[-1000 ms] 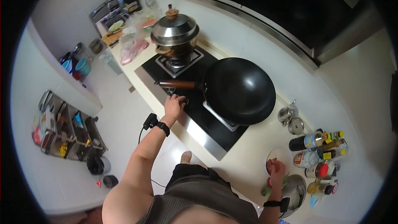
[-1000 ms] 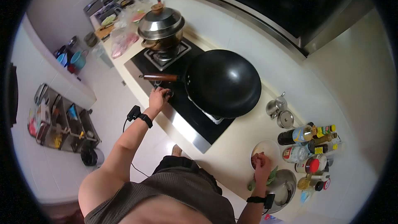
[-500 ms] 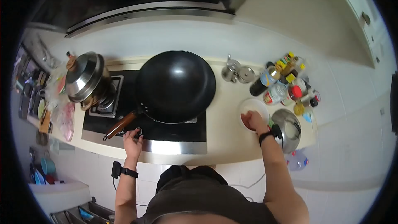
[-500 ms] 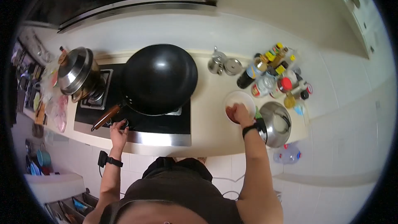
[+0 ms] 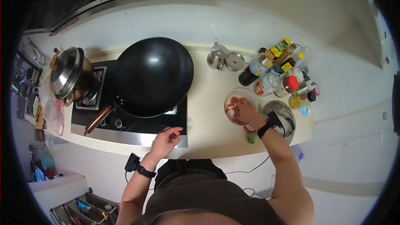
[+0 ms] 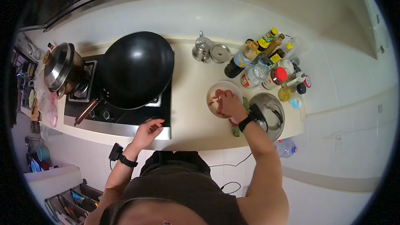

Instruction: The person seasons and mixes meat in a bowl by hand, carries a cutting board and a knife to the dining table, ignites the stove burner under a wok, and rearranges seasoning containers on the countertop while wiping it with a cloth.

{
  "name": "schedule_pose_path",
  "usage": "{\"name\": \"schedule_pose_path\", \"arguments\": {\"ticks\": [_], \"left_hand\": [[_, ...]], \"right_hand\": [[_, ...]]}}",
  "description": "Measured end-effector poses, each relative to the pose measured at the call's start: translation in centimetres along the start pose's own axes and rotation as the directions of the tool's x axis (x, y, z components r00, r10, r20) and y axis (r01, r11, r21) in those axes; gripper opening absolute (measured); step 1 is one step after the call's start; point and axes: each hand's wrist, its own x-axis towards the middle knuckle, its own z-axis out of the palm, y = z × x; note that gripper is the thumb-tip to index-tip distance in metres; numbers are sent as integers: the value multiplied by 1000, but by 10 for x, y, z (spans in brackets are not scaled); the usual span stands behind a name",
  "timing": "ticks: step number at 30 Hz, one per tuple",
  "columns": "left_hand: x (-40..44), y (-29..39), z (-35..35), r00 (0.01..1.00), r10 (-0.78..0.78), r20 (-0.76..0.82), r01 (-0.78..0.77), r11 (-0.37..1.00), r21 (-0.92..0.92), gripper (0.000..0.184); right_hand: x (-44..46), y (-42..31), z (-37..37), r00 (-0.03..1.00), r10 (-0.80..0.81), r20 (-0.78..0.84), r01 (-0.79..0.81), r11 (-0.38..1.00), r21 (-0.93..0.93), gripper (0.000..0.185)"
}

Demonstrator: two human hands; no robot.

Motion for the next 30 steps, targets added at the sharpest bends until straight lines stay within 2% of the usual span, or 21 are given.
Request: {"name": "schedule_pose_path", "arguments": {"ticks": [1, 3, 4, 5, 7, 8, 10, 12, 14, 15, 16, 17, 19, 21, 23, 24, 25, 26, 27, 29, 30], "left_hand": [[10, 1, 18, 1000, -5, 22, 6, 997, -74, 33], [35, 2, 58, 994, -66, 90, 86, 967, -241, 43], [48, 2, 79, 983, -119, 139, 160, 930, -330, 51], [58, 4, 100, 983, -125, 135, 164, 927, -337, 51], [81, 12, 133, 940, -237, 247, 326, 837, -439, 72], [89, 15, 148, 939, -244, 242, 331, 832, -446, 72], [104, 21, 169, 853, -349, 388, 517, 668, -536, 86], [112, 26, 186, 838, -346, 422, 541, 626, -561, 86], [117, 28, 196, 821, -339, 459, 566, 588, -578, 86], [119, 29, 200, 817, -342, 464, 574, 557, -600, 78], [120, 29, 204, 812, -346, 471, 583, 528, -618, 70], [121, 30, 207, 811, -349, 470, 584, 526, -618, 70], [123, 29, 216, 842, -319, 436, 540, 467, -700, 60], [124, 29, 224, 856, -327, 401, 512, 423, -748, 59], [124, 26, 227, 870, -336, 360, 475, 379, -794, 58], [125, 26, 230, 861, -356, 364, 490, 386, -782, 57], [127, 27, 232, 852, -374, 366, 503, 393, -770, 56], [127, 29, 232, 852, -373, 369, 504, 390, -770, 56], [123, 33, 232, 853, -374, 364, 502, 396, -769, 57], [122, 37, 231, 858, -376, 349, 491, 403, -772, 57], [121, 36, 231, 863, -355, 360, 485, 380, -788, 57]], "right_hand": [[-3, 4, 4, 981, -192, 39, 190, 981, 47, 39], [-6, 4, 14, 830, -552, 85, 535, 829, 162, 39], [-8, -31, -34, 903, -346, 257, 323, 938, 129, 38], [-6, -28, -27, 898, -351, 265, 328, 936, 129, 38], [4, -17, -10, 968, -251, -15, 249, 965, -79, 37], [7, -14, -3, 977, -66, 201, 53, 996, 67, 43], [7, -17, -15, 944, -72, 321, 64, 997, 35, 44], [4, -12, -16, 898, -67, 435, 76, 997, -4, 45], [-4, -4, -8, 954, -47, 295, -40, 958, 283, 43], [-5, -5, -14, 952, -52, 300, -36, 959, 281, 43], [-8, -12, -28, 931, -303, 203, 271, 947, 170, 40], [-10, -21, -41, 828, -544, 134, 546, 837, 31, 38], [4, -21, -49, 817, -552, 165, 563, 826, -22, 39], [13, -4, -41, 920, -383, 89, 386, 922, -22, 38], [1, 5, -31, 944, -324, 65, 325, 945, -14, 40], [-1, 8, -26, 883, -243, 401, 270, 963, -11, 45], [-4, 13, -17, 713, -136, 688, 217, 976, -32, 50], [-18, 15, 12, 864, -399, 307, 156, 791, 591, 55], [-18, 10, 21, 863, -395, 313, 149, 793, 591, 55], [-2, 2, 28, 921, -379, 84, 339, 891, 303, 47], [-1, -26, -45, 944, -279, 177, 254, 955, 150, 38]]}}
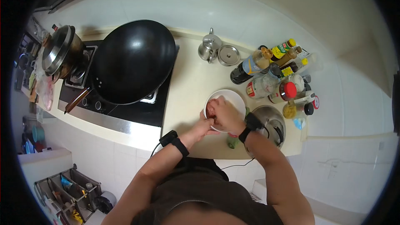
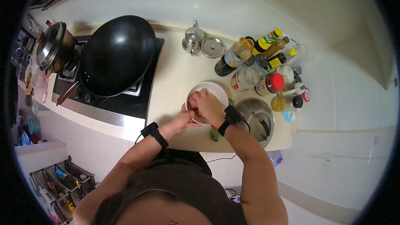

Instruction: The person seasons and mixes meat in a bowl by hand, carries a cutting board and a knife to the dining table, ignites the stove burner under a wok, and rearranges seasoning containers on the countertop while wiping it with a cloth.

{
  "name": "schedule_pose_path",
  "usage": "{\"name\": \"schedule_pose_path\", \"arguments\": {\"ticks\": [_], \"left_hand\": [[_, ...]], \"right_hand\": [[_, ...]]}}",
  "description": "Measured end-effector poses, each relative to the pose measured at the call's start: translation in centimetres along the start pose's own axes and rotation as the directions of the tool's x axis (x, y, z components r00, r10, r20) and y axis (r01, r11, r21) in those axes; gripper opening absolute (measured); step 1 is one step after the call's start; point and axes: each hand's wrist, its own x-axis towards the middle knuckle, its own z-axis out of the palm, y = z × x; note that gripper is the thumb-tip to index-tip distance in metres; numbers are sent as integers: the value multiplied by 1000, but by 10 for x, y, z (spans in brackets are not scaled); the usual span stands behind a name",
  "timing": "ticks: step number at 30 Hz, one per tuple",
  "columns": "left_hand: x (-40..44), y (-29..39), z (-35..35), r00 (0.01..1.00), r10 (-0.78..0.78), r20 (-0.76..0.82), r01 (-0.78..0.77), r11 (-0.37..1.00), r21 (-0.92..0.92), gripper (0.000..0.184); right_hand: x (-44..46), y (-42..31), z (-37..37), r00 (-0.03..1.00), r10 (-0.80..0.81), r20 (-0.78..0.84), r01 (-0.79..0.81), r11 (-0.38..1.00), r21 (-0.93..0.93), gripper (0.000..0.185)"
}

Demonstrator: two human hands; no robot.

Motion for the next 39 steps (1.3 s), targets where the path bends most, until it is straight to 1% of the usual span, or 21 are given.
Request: {"name": "schedule_pose_path", "arguments": {"ticks": [5, 6, 7, 8, 10, 12, 14, 15, 17, 18, 21, 22, 27, 29, 30, 31, 33, 34, 36, 37, 39], "left_hand": [[-3, 3, 1, 1000, 4, 19, -4, 1000, 6, 58], [-4, 4, 0, 1000, 7, 10, -7, 1000, 19, 58], [-5, 4, 0, 1000, 4, 3, -4, 1000, 31, 59], [-3, 3, -3, 1000, -2, 5, 2, 1000, 24, 59], [1, 5, -8, 989, -125, 77, 121, 992, 45, 73], [-1, 5, -8, 992, -102, 80, 100, 995, 29, 75], [-3, 3, -11, 994, -84, 72, 84, 996, 9, 78], [-3, 3, -11, 994, -81, 77, 82, 997, -13, 78], [-1, 5, -10, 993, -71, 90, 75, 996, -42, 79], [-1, 5, -10, 994, -75, 76, 76, 997, -6, 79], [-2, 0, -10, 994, -83, 74, 80, 996, 48, 80], [-1, 2, -12, 994, -73, 82, 68, 995, 70, 80], [-3, 3, -5, 996, -79, 33, 78, 997, 4, 80], [-3, 6, -5, 996, -90, 24, 89, 995, 33, 80], [-4, 7, -4, 994, -110, 29, 109, 994, 29, 80], [-4, 8, -4, 991, -128, 34, 127, 992, 25, 80], [-7, 9, -5, 991, -118, 55, 117, 993, 27, 80], [-7, 10, -6, 992, -106, 75, 104, 994, 28, 81], [-9, 12, -5, 990, -122, 64, 121, 992, 25, 80], [-9, 11, -5, 989, -142, 51, 141, 990, 18, 80], [-11, 5, -7, 989, -123, 78, 122, 992, 22, 80]], "right_hand": [[4, 64, 40, 952, 186, 243, -190, 982, -8, 32], [-4, 59, 39, 971, -22, 237, 65, 982, -176, 29], [-15, 53, 36, 937, -223, 270, 308, 892, -331, 27], [-26, 23, 19, 928, -325, -181, 289, 937, -199, 31], [-18, 7, 27, 938, -333, -100, 311, 932, -184, 37], [-1, 16, 18, 933, -359, -24, 350, 920, -176, 43], [9, 33, 8, 986, -147, 79, 154, 982, -105, 44], [2, 31, 12, 986, -148, 82, 156, 983, -101, 44], [-28, 27, 26, 954, -190, -232, 126, 956, -265, 37], [-36, 38, 43, 965, -257, -48, 256, 966, -38, 35], [-15, 16, 44, 947, -272, -170, 280, 960, 23, 41], [-11, -2, -3, 980, -197, -27, 195, 979, -67, 43], [-11, 32, 27, 998, 49, 33, -48, 999, -24, 44], [-12, 20, 28, 917, 148, 371, -89, 981, -173, 34], [-19, 15, 29, 923, 175, 342, -171, 984, -42, 29], [-26, 11, 24, 924, 175, 340, -171, 984, -43, 29], [-41, 9, 14, 989, -138, 51, 128, 978, 165, 24], [-41, 10, 13, 989, -137, 50, 127, 978, 165, 24], [-36, 16, 12, 930, -331, 160, 267, 907, 325, 28], [-28, 18, 14, 928, -333, 164, 268, 906, 327, 28], [-9, 14, 21, 902, -424, 74, 421, 905, 57, 34]]}}
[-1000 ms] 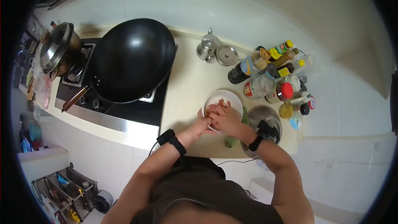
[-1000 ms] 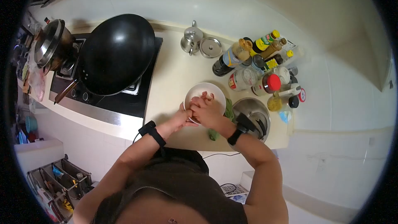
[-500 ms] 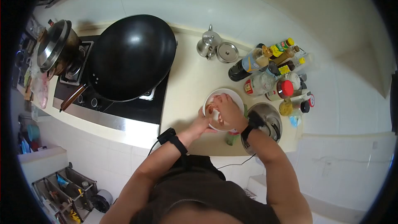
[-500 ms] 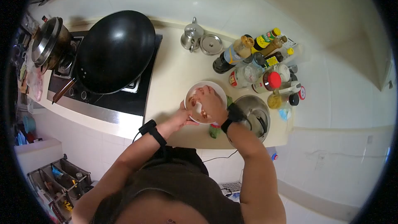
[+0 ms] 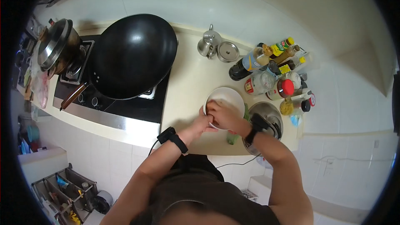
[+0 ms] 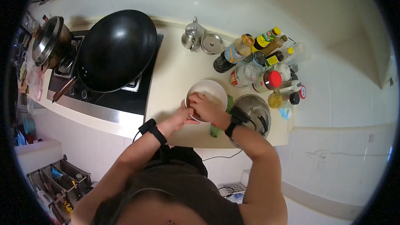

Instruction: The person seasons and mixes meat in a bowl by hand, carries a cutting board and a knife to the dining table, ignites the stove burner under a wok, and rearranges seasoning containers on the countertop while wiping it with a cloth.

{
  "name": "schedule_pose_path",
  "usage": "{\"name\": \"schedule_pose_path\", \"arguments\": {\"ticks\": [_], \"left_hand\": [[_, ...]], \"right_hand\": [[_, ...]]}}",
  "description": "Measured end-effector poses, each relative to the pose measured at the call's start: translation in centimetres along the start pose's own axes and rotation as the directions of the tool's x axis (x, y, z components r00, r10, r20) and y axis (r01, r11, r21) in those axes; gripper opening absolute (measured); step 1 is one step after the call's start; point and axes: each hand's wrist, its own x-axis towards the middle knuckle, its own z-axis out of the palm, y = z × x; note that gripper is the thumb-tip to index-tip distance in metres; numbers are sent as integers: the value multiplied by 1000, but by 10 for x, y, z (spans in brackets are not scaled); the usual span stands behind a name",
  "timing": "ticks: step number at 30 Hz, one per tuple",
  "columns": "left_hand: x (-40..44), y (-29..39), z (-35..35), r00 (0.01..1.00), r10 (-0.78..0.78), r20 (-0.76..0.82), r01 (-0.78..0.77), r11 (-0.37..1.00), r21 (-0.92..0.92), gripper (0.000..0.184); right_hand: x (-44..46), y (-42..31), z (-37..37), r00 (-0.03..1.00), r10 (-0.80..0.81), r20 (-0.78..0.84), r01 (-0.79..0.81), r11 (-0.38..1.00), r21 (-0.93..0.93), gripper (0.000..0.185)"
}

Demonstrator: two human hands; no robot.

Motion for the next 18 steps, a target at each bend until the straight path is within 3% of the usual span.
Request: {"name": "schedule_pose_path", "arguments": {"ticks": [1, 3, 7, 10, 11, 14, 15, 16, 17, 18], "left_hand": [[2, 1, -2, 999, 35, 34, -35, 999, 10, 80], [4, -2, 0, 998, 68, 0, -68, 997, -23, 79], [5, -4, 2, 997, 54, -62, -57, 997, -49, 78], [0, -1, 6, 994, 65, -86, -68, 997, -35, 66], [3, -1, 5, 993, 80, -85, -83, 996, -27, 65], [4, -3, 6, 993, 73, -95, -75, 997, -26, 65], [4, -5, 4, 993, 91, -77, -95, 994, -44, 63], [4, -1, 4, 994, 90, -61, -92, 995, -33, 63], [2, 0, 4, 997, 65, -52, -66, 997, -27, 63], [2, 0, 5, 998, 43, -48, -44, 999, -23, 63]], "right_hand": [[1, 0, -6, 1000, -3, -6, 3, 1000, 0, 34], [0, -1, -24, 915, 387, -117, -403, 899, -171, 33], [-23, -22, -10, 921, 280, -270, -358, 881, -308, 35], [2, -18, -22, 962, 272, 41, -262, 952, -161, 43], [3, -17, -37, 967, 233, -106, -253, 931, -262, 47], [-20, 2, -5, 908, 395, -141, -419, 876, -240, 45], [-14, 0, -11, 849, 430, 307, -382, 901, -206, 52], [-9, 0, -6, 845, 445, 296, -397, 893, -210, 52], [-6, -1, 1, 954, 292, 63, -280, 948, -154, 51], [-5, -3, 0, 977, 113, -179, -138, 981, -135, 49]]}}
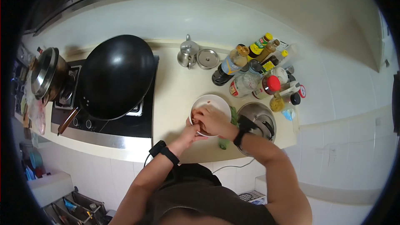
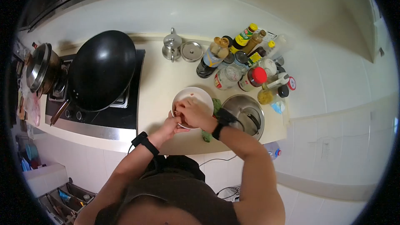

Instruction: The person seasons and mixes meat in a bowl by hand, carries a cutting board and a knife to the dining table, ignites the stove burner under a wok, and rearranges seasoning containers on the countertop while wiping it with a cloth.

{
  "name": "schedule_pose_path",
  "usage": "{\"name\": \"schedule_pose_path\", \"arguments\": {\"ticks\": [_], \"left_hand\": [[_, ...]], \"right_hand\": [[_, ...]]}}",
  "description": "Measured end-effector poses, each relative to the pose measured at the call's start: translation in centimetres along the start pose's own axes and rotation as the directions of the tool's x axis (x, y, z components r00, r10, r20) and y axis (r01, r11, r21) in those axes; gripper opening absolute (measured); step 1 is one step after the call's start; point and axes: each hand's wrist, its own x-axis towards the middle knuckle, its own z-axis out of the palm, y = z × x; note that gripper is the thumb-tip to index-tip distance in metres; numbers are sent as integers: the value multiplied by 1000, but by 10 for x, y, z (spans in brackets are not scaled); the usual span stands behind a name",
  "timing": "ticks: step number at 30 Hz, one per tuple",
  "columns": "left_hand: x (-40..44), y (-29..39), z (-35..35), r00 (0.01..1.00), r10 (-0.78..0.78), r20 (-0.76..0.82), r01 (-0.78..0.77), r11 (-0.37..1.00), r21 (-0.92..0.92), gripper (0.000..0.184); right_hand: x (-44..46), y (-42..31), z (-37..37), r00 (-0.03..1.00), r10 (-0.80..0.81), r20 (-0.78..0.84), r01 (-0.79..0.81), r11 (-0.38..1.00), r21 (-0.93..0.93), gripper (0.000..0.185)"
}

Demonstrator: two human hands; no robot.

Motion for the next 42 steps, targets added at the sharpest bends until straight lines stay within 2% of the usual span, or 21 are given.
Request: {"name": "schedule_pose_path", "arguments": {"ticks": [1, 4, 5, 6, 8, 9, 10, 13, 16, 18, 20, 21, 22, 24, 25, 28, 30, 32, 34, 36, 42], "left_hand": [[2, 0, 1, 1000, 0, -13, 0, 1000, -18, 64], [-2, 1, 4, 999, -4, -38, 4, 1000, -5, 64], [-1, 2, 5, 1000, 1, -23, -1, 1000, 11, 65], [1, 2, 2, 1000, 10, -26, -10, 1000, 11, 65], [4, -1, -4, 996, -56, 65, 57, 998, -18, 74], [1, 3, -1, 999, -43, 26, 43, 999, -16, 70], [3, 3, -1, 999, -42, 23, 42, 999, 1, 70], [12, -6, -13, 996, -13, 84, 17, 999, -36, 65], [16, 1, -15, 972, -109, 208, 122, 991, -48, 63], [14, 5, -7, 986, -84, 145, 81, 996, 24, 59], [17, 2, -16, 989, -96, 116, 96, 995, 1, 56], [21, -2, -23, 986, -111, 124, 110, 994, 20, 56], [29, -6, -31, 978, -132, 164, 131, 991, 17, 55], [29, -5, -31, 966, -154, 206, 154, 988, 18, 54], [16, 5, -23, 972, -143, 187, 137, 989, 49, 52], [-17, 29, -5, 992, -110, 61, 97, 977, 191, 60], [-26, 38, -18, 984, 110, -138, -19, 843, 538, 63], [-29, 48, -43, 935, 339, -103, -190, 724, 663, 51], [-56, 77, -12, 889, 450, -86, -280, 681, 677, 31], [-72, 98, 39, 845, 535, -16, -383, 625, 680, 20], [-67, 117, 176, 728, 667, 160, -613, 528, 587, 17]], "right_hand": [[2, -2, -19, 986, 165, 35, -161, 982, -97, 41], [-21, 7, 2, 965, 254, -66, -262, 940, -217, 38], [-21, 0, 11, 829, 475, 294, -402, 873, -277, 39], [-12, 1, 16, 834, 469, 290, -395, 875, -278, 39], [0, 5, 31, 986, 112, 126, -136, 971, 196, 49], [6, 2, -6, 987, 152, 54, -153, 988, 18, 49], [2, 5, -10, 987, 156, 38, -157, 987, 24, 49], [-5, -7, -12, 898, 439, -42, -437, 875, -207, 37], [0, -17, -17, 948, 317, 11, -301, 911, -283, 36], [-4, -14, -21, 953, 302, 11, -285, 909, -304, 36], [-6, -16, -19, 837, 533, 128, -528, 846, -73, 32], [-8, 9, 19, 916, 258, 308, -260, 965, -38, 37], [-11, 9, 28, 912, 276, 302, -277, 960, -41, 37], [-17, 5, 38, 919, 395, 15, -393, 909, 137, 42], [-14, -5, 10, 839, 530, 124, -544, 813, 207, 44], [-23, -10, -16, 864, 471, 177, -503, 826, 256, 42], [-32, -9, -28, 880, 442, 174, -475, 828, 297, 40], [-43, -12, -33, 912, 409, 27, -371, 796, 479, 40], [-53, -16, -31, 876, 482, 30, -462, 818, 342, 36], [-60, -7, -28, 924, 374, -82, -287, 819, 497, 32], [-117, 4, -93, 921, 376, -106, -172, 634, 754, 24]]}}
